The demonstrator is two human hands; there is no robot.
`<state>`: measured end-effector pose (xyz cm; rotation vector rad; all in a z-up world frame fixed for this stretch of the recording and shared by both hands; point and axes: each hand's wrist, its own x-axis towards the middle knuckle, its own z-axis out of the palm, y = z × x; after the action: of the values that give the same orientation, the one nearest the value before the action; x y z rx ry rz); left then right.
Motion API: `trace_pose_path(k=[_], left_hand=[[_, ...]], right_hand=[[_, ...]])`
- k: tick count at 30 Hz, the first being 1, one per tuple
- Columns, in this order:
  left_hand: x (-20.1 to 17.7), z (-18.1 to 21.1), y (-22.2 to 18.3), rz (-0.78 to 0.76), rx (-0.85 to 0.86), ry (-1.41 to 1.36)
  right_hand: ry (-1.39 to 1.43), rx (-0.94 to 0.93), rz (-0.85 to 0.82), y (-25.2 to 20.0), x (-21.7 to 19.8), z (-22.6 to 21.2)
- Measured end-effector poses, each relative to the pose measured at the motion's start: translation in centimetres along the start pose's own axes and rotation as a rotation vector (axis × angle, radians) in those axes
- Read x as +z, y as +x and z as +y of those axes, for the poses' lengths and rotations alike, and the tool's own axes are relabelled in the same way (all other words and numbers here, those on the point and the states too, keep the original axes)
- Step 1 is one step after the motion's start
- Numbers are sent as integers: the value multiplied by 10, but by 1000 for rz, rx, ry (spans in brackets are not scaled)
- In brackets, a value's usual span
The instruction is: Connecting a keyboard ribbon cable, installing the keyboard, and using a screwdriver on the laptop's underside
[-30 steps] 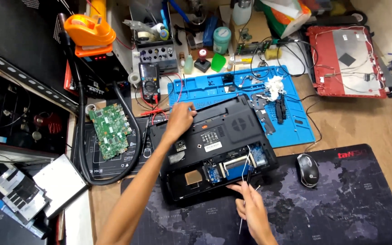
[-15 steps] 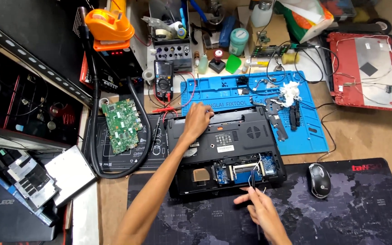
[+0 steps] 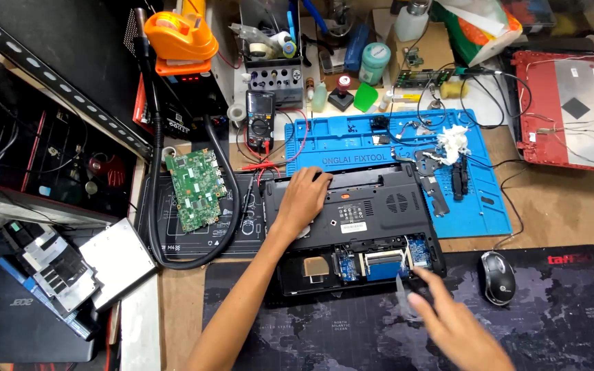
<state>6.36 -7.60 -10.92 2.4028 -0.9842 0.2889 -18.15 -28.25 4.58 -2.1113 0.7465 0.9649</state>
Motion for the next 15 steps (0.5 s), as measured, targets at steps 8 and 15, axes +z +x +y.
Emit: trace_pose_path(k=[8, 15], left_hand=[[4, -1, -3, 12, 15, 76], [2, 2, -5, -38, -56, 118]], right_hand=[[426, -538, 302, 36, -42, 16], [943, -835, 409, 147, -54, -1]])
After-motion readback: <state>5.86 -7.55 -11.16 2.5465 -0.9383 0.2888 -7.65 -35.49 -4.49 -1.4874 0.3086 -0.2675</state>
